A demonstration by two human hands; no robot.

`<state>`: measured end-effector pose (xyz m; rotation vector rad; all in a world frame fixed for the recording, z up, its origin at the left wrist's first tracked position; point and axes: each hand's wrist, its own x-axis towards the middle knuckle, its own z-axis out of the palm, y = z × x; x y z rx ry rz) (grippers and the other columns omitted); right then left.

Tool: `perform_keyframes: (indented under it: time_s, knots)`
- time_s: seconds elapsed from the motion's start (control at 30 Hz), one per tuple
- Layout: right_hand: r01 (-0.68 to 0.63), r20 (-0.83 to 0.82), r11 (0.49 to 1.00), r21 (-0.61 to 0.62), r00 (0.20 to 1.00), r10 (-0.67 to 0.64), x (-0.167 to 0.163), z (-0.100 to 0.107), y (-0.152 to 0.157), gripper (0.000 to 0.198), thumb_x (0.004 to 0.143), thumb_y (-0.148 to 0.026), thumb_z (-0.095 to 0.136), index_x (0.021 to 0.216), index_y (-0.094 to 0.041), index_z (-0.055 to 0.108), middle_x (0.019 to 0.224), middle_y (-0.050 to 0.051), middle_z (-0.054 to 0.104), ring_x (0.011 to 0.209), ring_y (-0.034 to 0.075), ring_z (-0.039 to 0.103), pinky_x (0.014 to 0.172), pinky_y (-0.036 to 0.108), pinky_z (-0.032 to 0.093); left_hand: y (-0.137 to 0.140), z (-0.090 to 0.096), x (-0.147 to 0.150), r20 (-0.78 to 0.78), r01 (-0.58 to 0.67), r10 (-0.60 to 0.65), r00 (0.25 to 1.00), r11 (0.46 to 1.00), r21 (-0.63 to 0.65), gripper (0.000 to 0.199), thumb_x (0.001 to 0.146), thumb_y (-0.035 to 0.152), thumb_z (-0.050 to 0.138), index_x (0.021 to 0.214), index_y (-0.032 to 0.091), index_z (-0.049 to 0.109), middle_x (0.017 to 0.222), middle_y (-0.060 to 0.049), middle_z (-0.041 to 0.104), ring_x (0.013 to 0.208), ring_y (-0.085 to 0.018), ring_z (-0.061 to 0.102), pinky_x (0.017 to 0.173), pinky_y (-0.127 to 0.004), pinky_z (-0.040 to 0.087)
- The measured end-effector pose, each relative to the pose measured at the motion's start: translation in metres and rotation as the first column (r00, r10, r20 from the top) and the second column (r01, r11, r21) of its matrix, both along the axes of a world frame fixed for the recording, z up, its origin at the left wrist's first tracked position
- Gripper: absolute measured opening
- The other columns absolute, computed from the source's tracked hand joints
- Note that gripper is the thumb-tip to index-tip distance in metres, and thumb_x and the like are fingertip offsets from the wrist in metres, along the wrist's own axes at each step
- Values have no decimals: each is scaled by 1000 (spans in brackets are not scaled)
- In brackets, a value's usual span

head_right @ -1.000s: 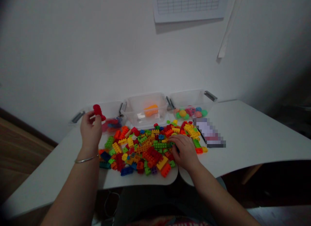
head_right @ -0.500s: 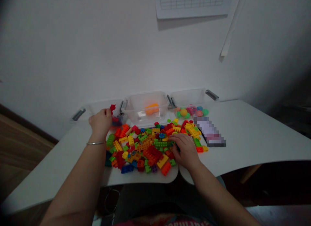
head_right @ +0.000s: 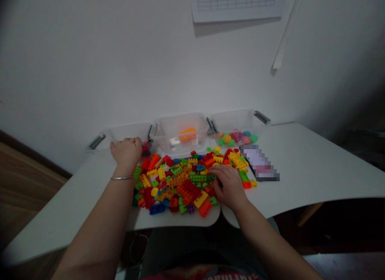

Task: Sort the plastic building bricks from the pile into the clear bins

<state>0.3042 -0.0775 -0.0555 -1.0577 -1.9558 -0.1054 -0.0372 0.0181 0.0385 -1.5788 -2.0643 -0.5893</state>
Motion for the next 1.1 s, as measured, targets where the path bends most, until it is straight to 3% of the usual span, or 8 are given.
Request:
perform_keyframes:
  time_s: [0.2, 0.37, 0.47, 0.6, 0.7, 1.1]
  knots:
    - [-9, 14, 1000, 15, 1000, 8, 0, 1, 0, 30, 82, -11, 52, 107, -22, 64, 108, 8, 71, 102, 25, 63, 90, 46, 50, -1, -2, -10, 262, 143, -167, 951, 984, 108, 47, 89, 37, 41, 128, 18, 60, 126, -15, 66, 121, -32, 55, 117, -61, 12]
    - [-2, 7, 1000, 5, 1000, 2, 0, -1, 1, 29, 82, -12, 52, 106, -23, 65, 108, 8, 71, 102, 25, 64, 90, 46, 50, -28, 2, -15, 288, 308, -348, 892, 935, 174, 45, 86, 35, 49, 126, 19, 59, 133, -13, 61, 129, -30, 50, 117, -56, 23]
    - [2, 4, 1000, -2, 1000, -2, 0, -1, 1, 29, 83, -12, 52, 106, -23, 65, 108, 7, 71, 102, 25, 64, 90, 46, 49, -51, -1, -7, 327, 473, -480, 814, 875, 104, 40, 84, 35, 51, 120, 19, 62, 126, -11, 65, 121, -28, 56, 107, -46, 41]
    - [-6, 12, 1000, -1, 1000, 6, 0, -1, 1, 28, 83, -12, 52, 106, -23, 64, 109, 7, 71, 102, 25, 63, 90, 46, 49, -82, -14, 16, 392, 672, -600, 698, 737, -68, 35, 88, 38, 52, 115, 21, 66, 119, -10, 69, 112, -26, 61, 101, -44, 46]
    - [-2, 19, 1000, 2, 1000, 2, 0, -1, 1, 28, 84, -11, 52, 107, -23, 63, 109, 7, 71, 103, 25, 63, 91, 46, 49, -99, -24, 35, 329, 693, -621, 712, 697, -183, 29, 87, 34, 57, 113, 25, 69, 119, -7, 70, 111, -27, 62, 98, -47, 46]
    - [-8, 21, 1000, 3, 1000, 8, 1, 0, 0, 27, 84, -11, 52, 106, -22, 63, 109, 7, 71, 102, 25, 63, 90, 45, 49, -114, -38, 58, 124, 548, -537, 835, 786, -286, 25, 87, 32, 60, 108, 26, 72, 112, -9, 71, 105, -30, 62, 95, -48, 45]
